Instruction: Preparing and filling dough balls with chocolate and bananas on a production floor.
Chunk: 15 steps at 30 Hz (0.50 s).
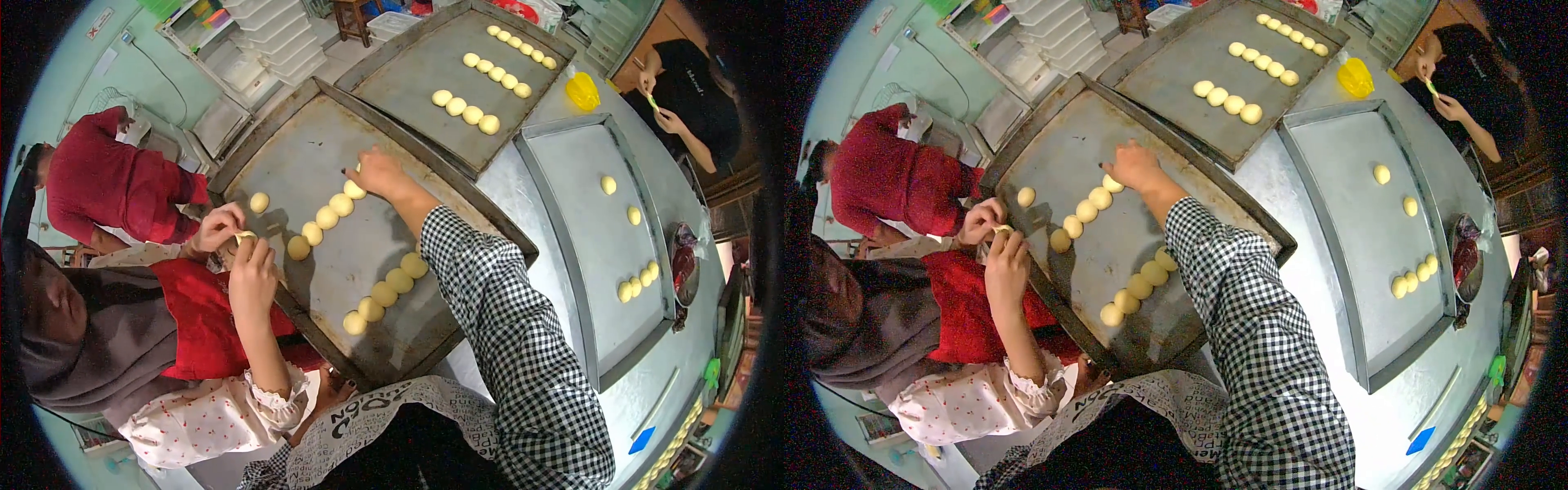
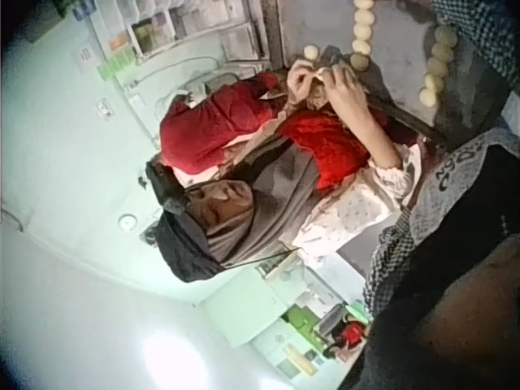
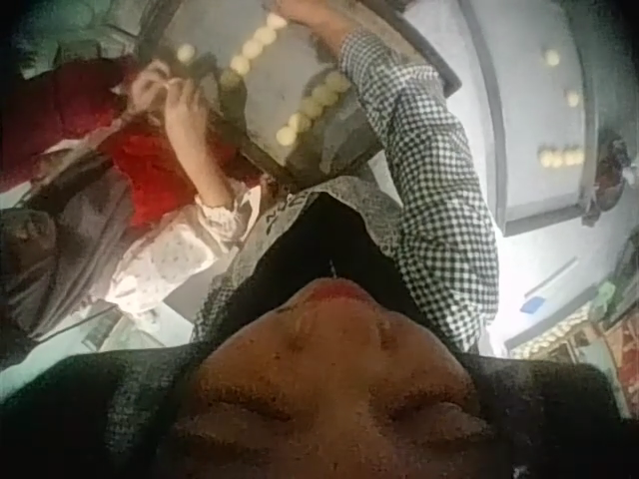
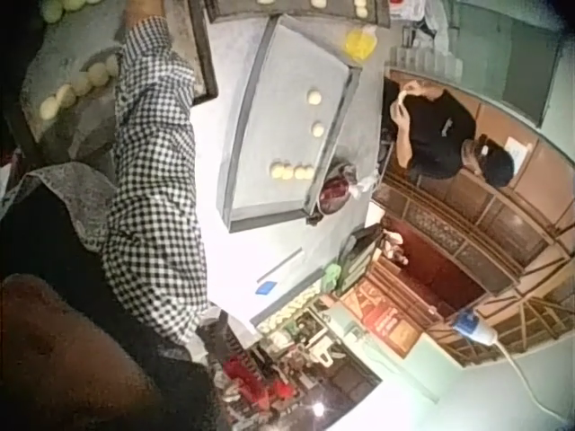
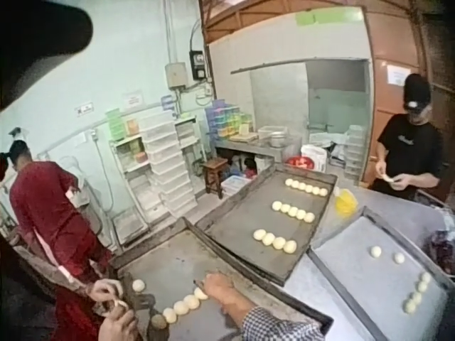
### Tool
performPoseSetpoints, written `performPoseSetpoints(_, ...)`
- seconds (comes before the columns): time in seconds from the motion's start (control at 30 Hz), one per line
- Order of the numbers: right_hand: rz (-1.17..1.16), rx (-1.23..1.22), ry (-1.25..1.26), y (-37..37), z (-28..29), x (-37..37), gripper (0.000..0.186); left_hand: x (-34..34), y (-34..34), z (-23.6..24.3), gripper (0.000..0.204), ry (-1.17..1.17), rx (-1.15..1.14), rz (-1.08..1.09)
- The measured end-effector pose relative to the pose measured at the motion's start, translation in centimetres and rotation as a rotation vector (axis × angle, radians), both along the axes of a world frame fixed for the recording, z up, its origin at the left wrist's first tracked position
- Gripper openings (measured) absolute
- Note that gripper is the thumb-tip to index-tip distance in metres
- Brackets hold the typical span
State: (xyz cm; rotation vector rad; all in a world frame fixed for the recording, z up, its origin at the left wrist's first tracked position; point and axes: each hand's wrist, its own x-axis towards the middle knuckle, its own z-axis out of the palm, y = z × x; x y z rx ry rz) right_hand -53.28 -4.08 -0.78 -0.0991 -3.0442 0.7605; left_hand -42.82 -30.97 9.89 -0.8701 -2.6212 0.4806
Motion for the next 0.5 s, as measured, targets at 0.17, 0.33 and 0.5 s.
performPoseSetpoints(0.17,0.0,-0.127,0.007,0.6,1.2,-1.9,0.038,-1.3,-4.5,-2.1,0.022,-0.426,0.494,0.057)
performPoseSetpoints(0.33,-0.022,-0.223,0.104,1.1,-2.3,-1.8,0.035,-0.8,-3.7,-0.9,0.021,-0.718,0.928,-0.007)
performPoseSetpoints(0.5,0.083,-0.175,0.034,0.4,-3.9,-1.7,0.031,-1.2,-3.4,-1.7,0.019,-0.879,1.172,-0.072)
